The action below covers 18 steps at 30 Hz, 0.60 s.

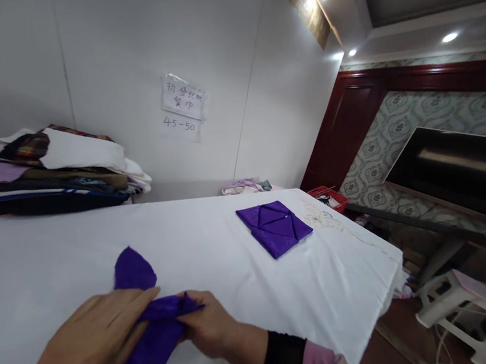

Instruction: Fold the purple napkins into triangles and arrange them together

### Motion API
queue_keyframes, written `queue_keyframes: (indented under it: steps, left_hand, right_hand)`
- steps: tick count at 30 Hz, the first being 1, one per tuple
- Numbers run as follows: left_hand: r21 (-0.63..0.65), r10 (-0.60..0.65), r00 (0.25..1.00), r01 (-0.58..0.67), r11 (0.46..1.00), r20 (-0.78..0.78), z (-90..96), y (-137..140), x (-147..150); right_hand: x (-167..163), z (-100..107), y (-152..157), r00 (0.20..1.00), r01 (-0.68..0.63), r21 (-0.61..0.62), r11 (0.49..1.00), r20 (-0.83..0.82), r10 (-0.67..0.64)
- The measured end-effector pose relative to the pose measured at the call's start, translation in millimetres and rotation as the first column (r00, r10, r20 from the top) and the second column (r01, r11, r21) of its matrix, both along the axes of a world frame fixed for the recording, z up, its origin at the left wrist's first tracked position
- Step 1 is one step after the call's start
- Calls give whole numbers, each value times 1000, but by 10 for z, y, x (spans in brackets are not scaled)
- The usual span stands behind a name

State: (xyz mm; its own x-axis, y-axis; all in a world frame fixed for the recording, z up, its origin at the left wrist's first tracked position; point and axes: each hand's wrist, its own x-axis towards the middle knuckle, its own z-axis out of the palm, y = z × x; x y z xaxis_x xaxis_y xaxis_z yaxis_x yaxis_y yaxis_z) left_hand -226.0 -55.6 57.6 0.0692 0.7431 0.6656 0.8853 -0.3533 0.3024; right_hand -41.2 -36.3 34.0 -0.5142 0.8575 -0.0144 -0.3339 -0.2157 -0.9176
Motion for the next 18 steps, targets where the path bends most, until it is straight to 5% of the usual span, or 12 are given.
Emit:
queue_keyframes:
  steps: [4, 7, 12, 18]
  left_hand:
    - [121, 79, 991, -66, 990, -109, 18, 109, -164]
    - [-41, 58, 996, -60, 997, -61, -315, 156, -167]
    - [-353, -40, 997, 14, 935, -68, -919, 65, 36]
    - [-396, -1, 1000, 10, 918, 25, -857, 115, -31]
  right_hand:
    - [293, 44, 217, 987, 153, -33, 988, 43, -152]
    - [589, -121, 349, 948, 237, 22, 971, 213, -236]
    - [954, -413, 353, 958, 115, 162, 980, 242, -153]
    - [1043, -427, 337, 965, 229, 58, 972, 116, -234]
